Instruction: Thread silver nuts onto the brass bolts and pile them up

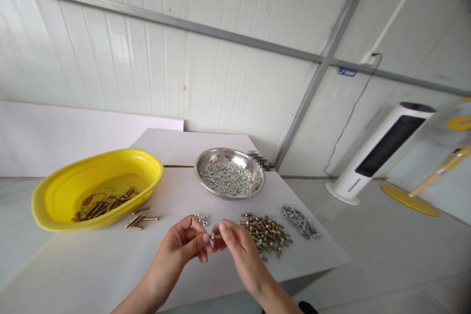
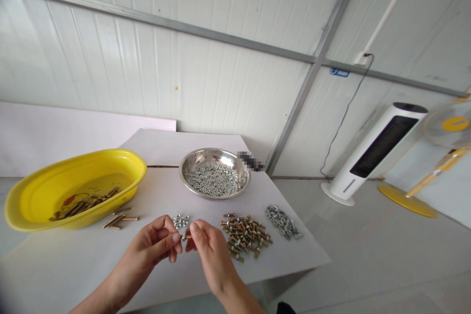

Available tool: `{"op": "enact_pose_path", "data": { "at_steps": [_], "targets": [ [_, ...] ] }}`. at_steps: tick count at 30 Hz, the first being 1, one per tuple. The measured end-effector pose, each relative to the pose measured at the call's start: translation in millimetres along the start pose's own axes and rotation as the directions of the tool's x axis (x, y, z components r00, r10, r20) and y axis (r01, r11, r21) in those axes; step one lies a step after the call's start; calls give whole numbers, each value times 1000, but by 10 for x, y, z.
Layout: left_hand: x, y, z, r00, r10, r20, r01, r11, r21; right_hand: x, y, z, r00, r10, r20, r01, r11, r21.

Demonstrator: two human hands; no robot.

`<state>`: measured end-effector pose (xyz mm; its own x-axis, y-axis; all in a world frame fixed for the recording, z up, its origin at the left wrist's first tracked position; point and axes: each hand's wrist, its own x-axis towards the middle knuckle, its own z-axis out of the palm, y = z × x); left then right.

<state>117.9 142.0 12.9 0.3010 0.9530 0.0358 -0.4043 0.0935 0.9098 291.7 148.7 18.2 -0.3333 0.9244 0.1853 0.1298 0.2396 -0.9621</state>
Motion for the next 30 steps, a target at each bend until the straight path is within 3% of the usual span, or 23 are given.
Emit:
{"op": "enact_pose_path", "data": {
  "at_steps": [4, 10, 14, 17, 19, 23, 30],
  "targets": [
    [-20, 34, 7, 996, -54, -64, 48, 995, -90, 5, -31, -23, 999, -33, -35, 33, 999, 1],
    [-40, 30, 48, 994, -80, -70, 70, 987, -145, 45, -9, 25, 985, -153, -74, 140, 978, -155],
    [3, -7, 3, 998, -43, -55, 41, 998, -36, 47, -12, 16, 985, -147, -94, 129, 976, -174],
    [19, -26, -29, 998, 61, -32, -56, 987, 148, 19, -38, 6, 992, -111, -57, 101, 982, -161],
    [3, -29, -31, 988, 151, -30, -133, 936, 326, -6, -58, 8, 997, -78, -27, 74, 987, -144],
    [-59, -18, -1, 950, 309, 39, -263, 729, 632, -37, -79, 17, 999, -42, -10, 41, 991, -127],
    [-122, -32, 0, 903, 361, 234, -392, 468, 792, -17, 9, 14, 998, 42, 41, -38, 994, -101]
  ]
}}
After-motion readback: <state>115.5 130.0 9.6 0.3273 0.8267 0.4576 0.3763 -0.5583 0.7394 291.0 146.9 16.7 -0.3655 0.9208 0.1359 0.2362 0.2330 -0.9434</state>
